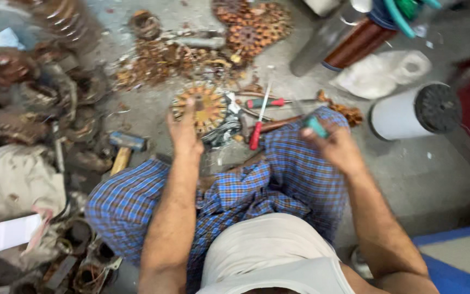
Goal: The person disassembles fan motor components using a screwdriver and pliers to separate copper wiring and metal parts.
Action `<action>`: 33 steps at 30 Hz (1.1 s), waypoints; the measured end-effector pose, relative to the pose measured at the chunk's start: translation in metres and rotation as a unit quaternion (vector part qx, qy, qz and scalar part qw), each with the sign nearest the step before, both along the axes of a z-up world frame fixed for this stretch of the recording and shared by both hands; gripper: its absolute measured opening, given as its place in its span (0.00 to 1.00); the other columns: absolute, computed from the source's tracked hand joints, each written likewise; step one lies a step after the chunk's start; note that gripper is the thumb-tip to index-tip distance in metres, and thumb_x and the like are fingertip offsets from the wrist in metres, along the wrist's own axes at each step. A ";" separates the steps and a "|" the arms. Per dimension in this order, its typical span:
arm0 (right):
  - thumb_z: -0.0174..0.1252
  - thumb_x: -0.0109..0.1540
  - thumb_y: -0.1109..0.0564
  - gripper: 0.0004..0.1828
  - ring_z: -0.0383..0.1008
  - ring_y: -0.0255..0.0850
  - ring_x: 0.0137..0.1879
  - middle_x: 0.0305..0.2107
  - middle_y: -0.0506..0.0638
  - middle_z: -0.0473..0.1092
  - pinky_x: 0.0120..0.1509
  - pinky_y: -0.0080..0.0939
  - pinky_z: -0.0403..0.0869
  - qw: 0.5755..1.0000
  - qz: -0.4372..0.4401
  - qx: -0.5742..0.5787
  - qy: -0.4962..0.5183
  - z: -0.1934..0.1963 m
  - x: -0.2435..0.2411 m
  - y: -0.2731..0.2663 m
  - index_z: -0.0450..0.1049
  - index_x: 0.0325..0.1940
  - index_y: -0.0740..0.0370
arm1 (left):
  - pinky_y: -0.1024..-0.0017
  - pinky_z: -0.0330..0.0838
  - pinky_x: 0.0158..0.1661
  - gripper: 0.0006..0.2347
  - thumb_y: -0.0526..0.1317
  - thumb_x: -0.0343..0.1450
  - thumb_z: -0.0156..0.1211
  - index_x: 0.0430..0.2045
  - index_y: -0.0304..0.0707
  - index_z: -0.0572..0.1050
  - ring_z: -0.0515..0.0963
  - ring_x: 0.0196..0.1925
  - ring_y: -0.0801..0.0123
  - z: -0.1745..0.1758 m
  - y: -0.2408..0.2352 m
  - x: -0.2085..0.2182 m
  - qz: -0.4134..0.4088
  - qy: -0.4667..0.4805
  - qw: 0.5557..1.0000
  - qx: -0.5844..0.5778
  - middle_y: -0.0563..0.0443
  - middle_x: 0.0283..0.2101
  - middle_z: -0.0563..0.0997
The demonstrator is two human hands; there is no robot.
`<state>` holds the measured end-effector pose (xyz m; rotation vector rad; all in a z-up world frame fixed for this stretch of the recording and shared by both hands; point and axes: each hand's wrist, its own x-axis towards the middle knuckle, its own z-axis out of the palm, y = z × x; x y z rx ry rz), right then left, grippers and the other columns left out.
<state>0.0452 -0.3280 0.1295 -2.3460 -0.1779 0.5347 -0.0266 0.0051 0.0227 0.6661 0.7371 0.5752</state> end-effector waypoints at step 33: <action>0.58 0.63 0.38 0.24 0.80 0.35 0.26 0.24 0.51 0.80 0.32 0.40 0.82 0.972 0.211 0.027 0.100 -0.021 -0.014 0.116 0.80 0.35 0.62 | 0.63 0.84 0.50 0.22 0.40 0.69 0.71 0.57 0.36 0.71 0.83 0.52 0.59 0.046 -0.005 -0.013 -0.049 -0.014 0.991 0.123 0.42 0.50 0.81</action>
